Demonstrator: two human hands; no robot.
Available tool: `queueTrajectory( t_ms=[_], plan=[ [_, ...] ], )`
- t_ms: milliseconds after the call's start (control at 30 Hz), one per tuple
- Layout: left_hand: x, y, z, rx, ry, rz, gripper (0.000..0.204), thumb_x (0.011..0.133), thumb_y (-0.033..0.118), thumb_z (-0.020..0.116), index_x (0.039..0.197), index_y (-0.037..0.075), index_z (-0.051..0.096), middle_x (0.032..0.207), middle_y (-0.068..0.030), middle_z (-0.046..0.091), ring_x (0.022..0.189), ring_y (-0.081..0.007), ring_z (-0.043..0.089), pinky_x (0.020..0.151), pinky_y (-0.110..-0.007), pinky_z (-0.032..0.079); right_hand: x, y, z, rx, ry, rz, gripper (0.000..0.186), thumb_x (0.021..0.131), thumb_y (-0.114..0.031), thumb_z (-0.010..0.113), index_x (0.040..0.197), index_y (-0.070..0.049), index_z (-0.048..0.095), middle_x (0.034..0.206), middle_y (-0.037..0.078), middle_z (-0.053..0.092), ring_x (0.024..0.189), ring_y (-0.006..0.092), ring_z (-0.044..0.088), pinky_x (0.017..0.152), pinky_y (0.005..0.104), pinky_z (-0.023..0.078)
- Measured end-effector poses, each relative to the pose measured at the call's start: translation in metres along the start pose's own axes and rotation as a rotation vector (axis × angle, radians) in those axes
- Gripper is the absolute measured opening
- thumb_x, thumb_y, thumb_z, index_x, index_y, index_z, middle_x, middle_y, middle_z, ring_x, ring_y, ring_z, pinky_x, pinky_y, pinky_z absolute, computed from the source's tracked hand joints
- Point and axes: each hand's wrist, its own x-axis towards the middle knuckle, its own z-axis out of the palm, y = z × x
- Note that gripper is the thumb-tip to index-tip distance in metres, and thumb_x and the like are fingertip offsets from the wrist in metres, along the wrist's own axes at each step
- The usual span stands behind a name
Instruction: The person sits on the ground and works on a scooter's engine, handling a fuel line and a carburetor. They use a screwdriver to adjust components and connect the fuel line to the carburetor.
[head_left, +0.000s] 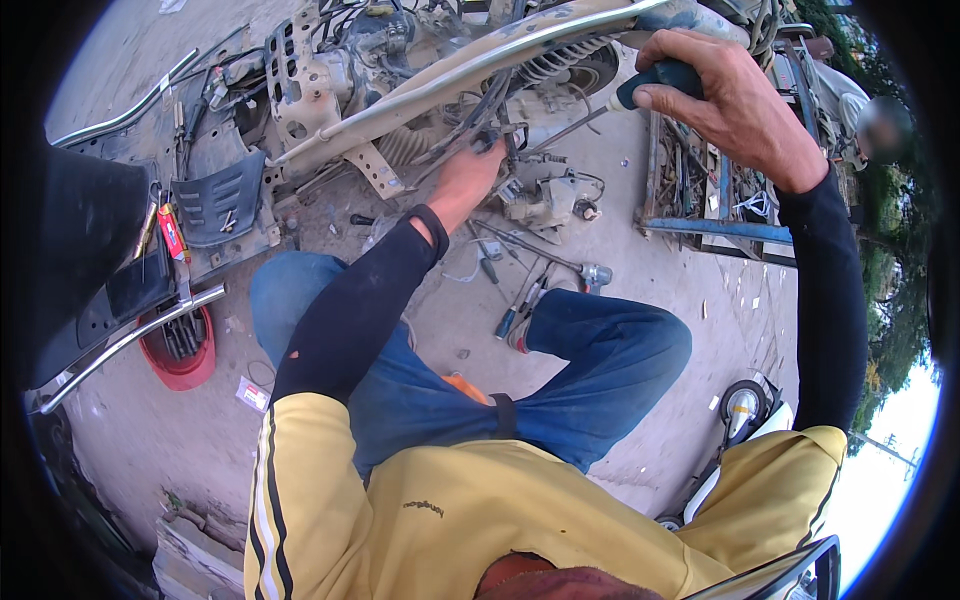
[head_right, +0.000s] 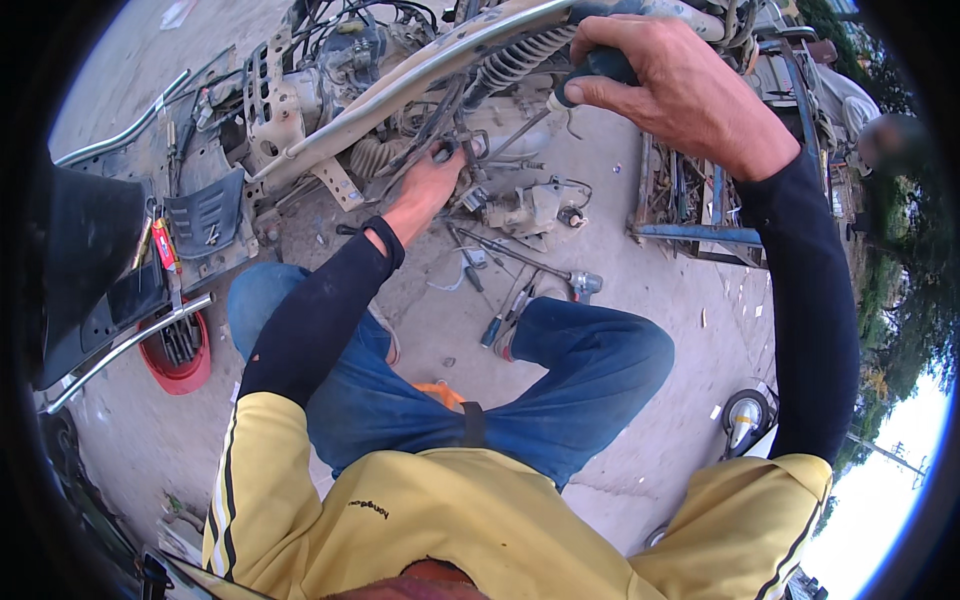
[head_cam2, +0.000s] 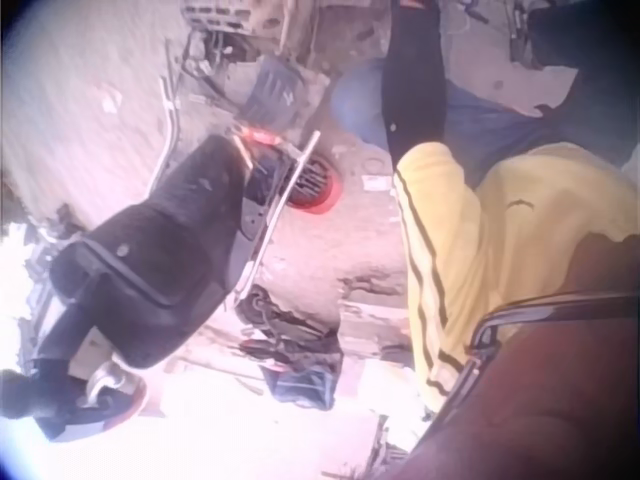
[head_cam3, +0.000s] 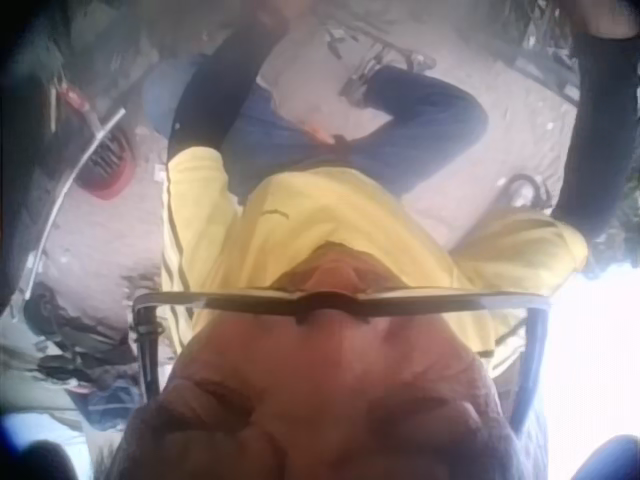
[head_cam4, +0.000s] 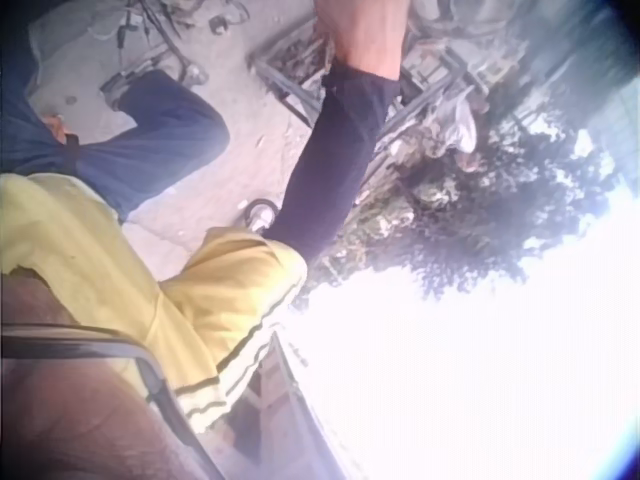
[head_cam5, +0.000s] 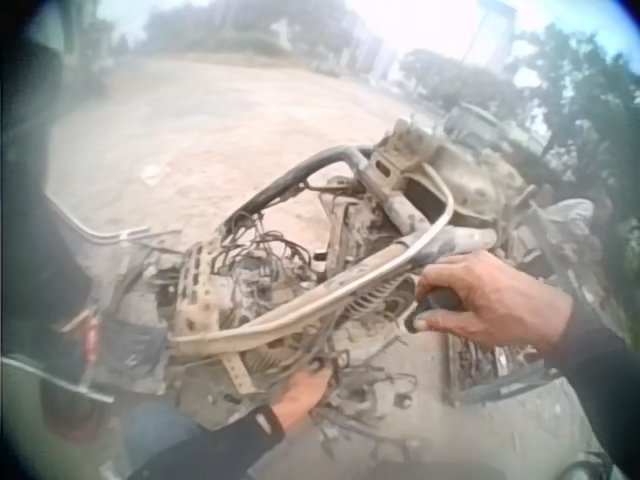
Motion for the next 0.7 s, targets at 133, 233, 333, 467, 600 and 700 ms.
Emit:
queueTrajectory(
  t_ms=[133, 233, 333, 467, 600, 700],
  plan=[
    [0.003, -0.005, 0.003, 0.034, 0.051, 0.06, 0.097, 0.088, 0.068, 0.066, 0.148, -0.005, 0.046, 0.137, -0.0235, 0.062, 0.131, -0.0322, 0.058, 0.109, -0.035, 0.043, 0.009, -0.003, -0.005, -0.113, -0.141, 0.258, 0.041, 0.1, -0.043, 0.065, 0.112, -0.004, 0.069, 0.08, 0.011, 0.059, 0.065, 0.0212, 0.054, 0.057, 0.0349, 0.042],
    [0.007, -0.009, 0.007, 0.064, 0.07, 0.079, 0.096, 0.088, 0.068, 0.065, 0.148, -0.005, 0.047, 0.136, -0.0233, 0.063, 0.13, -0.0325, 0.059, 0.108, -0.035, 0.043, 0.003, 0.006, 0.0, -0.108, 0.005, 0.032, 0.038, 0.1, -0.04, 0.066, 0.112, -0.004, 0.068, 0.084, 0.012, 0.062, 0.065, 0.0226, 0.058, 0.059, 0.0348, 0.047],
    [0.012, -0.016, 0.01, 0.064, 0.094, 0.104, 0.095, 0.087, 0.069, 0.065, 0.145, -0.004, 0.05, 0.131, -0.0229, 0.066, 0.125, -0.0323, 0.062, 0.106, -0.036, 0.045, 0.006, 0.007, 0.002, 0.045, 0.069, -0.145, 0.035, 0.099, -0.036, 0.067, 0.113, -0.004, 0.067, 0.086, 0.013, 0.064, 0.066, 0.0246, 0.062, 0.064, 0.0348, 0.052],
    [0.02, -0.022, 0.015, 0.102, 0.133, 0.126, 0.088, 0.088, 0.068, 0.065, 0.137, -0.004, 0.057, 0.12, -0.0216, 0.071, 0.115, -0.0317, 0.067, 0.1, -0.037, 0.049, 0.012, -0.011, -0.003, 0.052, -0.021, -0.107, 0.035, 0.098, -0.035, 0.07, 0.113, -0.004, 0.066, 0.085, 0.014, 0.065, 0.069, 0.0253, 0.064, 0.066, 0.0351, 0.054],
    [0.027, -0.029, 0.014, 0.123, 0.14, 0.186, 0.081, 0.089, 0.064, 0.066, 0.133, -0.003, 0.061, 0.115, -0.0205, 0.073, 0.11, -0.0312, 0.069, 0.096, -0.037, 0.051, 0.019, -0.029, -0.006, 0.005, 0.008, 0.022, 0.035, 0.093, -0.032, 0.075, 0.104, 0.0, 0.069, 0.077, 0.014, 0.067, 0.067, 0.026, 0.066, 0.061, 0.0354, 0.052],
    [0.021, -0.022, 0.008, 0.084, 0.069, 0.071, 0.081, 0.088, 0.065, 0.067, 0.133, -0.003, 0.061, 0.117, -0.0203, 0.072, 0.111, -0.0309, 0.068, 0.097, -0.038, 0.05, 0.023, -0.039, -0.033, 0.057, -0.14, 0.106, 0.031, 0.086, -0.026, 0.076, 0.1, 0.0, 0.067, 0.088, 0.022, 0.07, 0.088, 0.0358, 0.07, 0.08, 0.0451, 0.054]
  ],
)
